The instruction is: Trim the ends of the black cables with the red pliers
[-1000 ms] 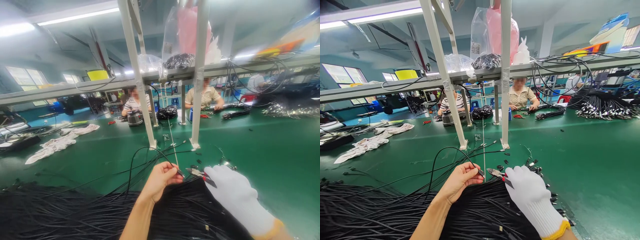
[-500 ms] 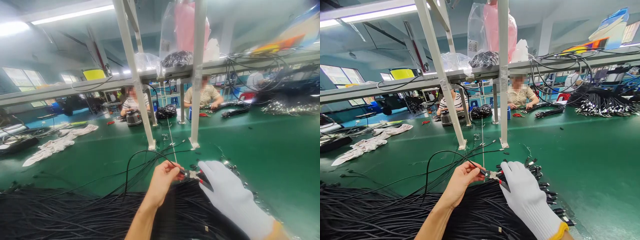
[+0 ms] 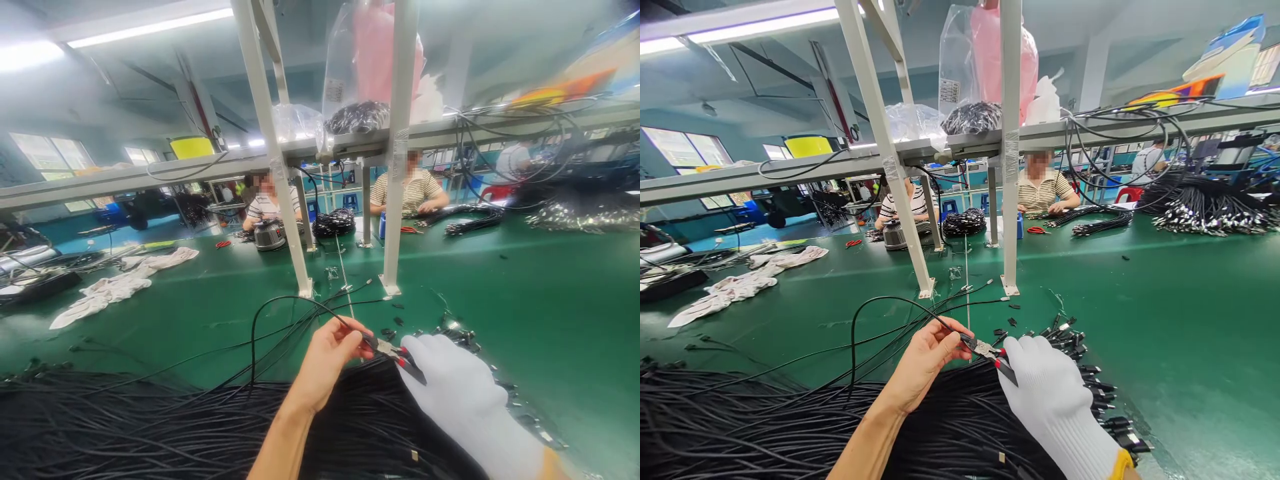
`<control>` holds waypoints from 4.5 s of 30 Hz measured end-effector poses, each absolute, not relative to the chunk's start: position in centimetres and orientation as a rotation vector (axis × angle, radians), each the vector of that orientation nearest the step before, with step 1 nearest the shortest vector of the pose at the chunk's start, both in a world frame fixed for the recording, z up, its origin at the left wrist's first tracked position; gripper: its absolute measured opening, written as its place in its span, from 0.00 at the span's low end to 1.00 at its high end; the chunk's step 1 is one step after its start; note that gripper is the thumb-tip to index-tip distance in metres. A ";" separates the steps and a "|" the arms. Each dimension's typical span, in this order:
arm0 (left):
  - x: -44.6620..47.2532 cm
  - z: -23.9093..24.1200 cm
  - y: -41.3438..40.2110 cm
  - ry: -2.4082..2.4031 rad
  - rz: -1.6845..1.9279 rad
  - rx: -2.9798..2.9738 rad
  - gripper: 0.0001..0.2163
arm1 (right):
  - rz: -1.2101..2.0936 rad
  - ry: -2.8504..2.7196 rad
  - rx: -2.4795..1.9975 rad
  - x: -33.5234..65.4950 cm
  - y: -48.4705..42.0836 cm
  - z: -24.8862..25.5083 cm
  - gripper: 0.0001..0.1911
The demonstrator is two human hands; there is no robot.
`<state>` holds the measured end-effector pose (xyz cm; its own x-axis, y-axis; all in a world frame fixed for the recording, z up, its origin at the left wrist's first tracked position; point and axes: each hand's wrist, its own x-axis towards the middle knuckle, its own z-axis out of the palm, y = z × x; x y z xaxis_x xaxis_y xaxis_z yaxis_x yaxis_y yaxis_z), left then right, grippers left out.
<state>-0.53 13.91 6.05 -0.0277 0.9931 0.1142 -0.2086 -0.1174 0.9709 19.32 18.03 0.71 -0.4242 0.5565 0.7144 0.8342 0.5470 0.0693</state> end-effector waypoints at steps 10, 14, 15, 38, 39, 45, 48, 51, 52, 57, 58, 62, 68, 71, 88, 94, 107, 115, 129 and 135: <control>-0.6 5.4 14.5 1.094 1.489 1.197 0.10 | -0.561 -2.087 -1.049 19.0 18.0 0.9 0.10; -0.4 5.2 14.5 1.106 1.529 1.205 0.09 | -0.564 -2.091 -1.027 19.1 18.2 1.1 0.09; -0.3 5.1 14.5 1.110 1.542 1.205 0.08 | -0.563 -2.104 -1.010 19.1 18.3 1.2 0.08; 0.2 5.0 14.3 1.096 1.479 1.249 0.05 | -0.612 -2.235 -1.100 19.8 18.8 1.4 0.07; 0.4 4.7 14.3 1.128 1.505 1.251 0.04 | -0.633 -2.211 -1.097 19.8 18.8 1.2 0.06; 1.7 2.5 14.2 1.480 1.668 1.487 0.05 | -0.696 -2.105 -1.083 19.4 18.2 0.5 0.15; 2.0 1.5 14.1 1.635 1.773 1.710 0.09 | -0.714 -2.084 -1.066 19.2 17.9 0.5 0.15; 2.0 0.8 14.1 1.686 1.862 1.876 0.11 | -0.707 -2.130 -1.060 19.2 18.0 0.3 0.16; 1.9 0.6 14.1 1.695 1.867 1.930 0.12 | -0.692 -2.148 -1.051 19.2 18.1 0.2 0.16; 1.1 -0.3 14.2 1.686 1.848 2.208 0.18 | -0.687 -2.132 -1.085 19.0 18.2 -0.2 0.15; 0.9 -0.5 14.3 1.683 1.822 2.257 0.20 | -0.692 -2.129 -1.087 18.9 18.1 -0.2 0.14; 0.8 -0.8 14.5 1.709 1.834 2.318 0.21 | -0.752 -2.108 -1.090 18.5 18.1 -0.3 0.10; 1.6 -0.5 14.5 1.771 1.910 2.268 0.18 | -0.741 -2.164 -1.163 18.6 18.4 -0.2 0.06; 1.6 -0.3 14.5 1.773 1.870 2.280 0.18 | -0.705 -2.167 -1.180 18.7 18.5 -0.1 0.08; 1.5 3.9 14.4 1.324 1.743 1.044 0.16 | -0.661 -2.135 -1.094 18.8 18.8 1.0 0.09; 0.1 5.1 14.4 0.966 1.548 0.639 0.17 | -0.631 -2.025 -1.009 19.9 19.9 1.2 0.10; 0.0 5.2 14.3 0.937 1.346 0.612 0.18 | -0.685 -2.182 -0.898 19.7 19.6 0.3 0.19; 0.2 5.2 14.2 0.959 1.323 0.667 0.18 | -0.640 -2.180 -0.885 19.5 19.4 0.6 0.18; 1.5 5.2 13.9 1.218 1.364 0.868 0.20 | -0.702 -2.302 -0.999 19.5 19.5 0.2 0.27; 1.9 5.9 13.5 1.202 1.329 0.867 0.22 | -0.822 -2.238 -1.018 19.7 19.8 0.1 0.24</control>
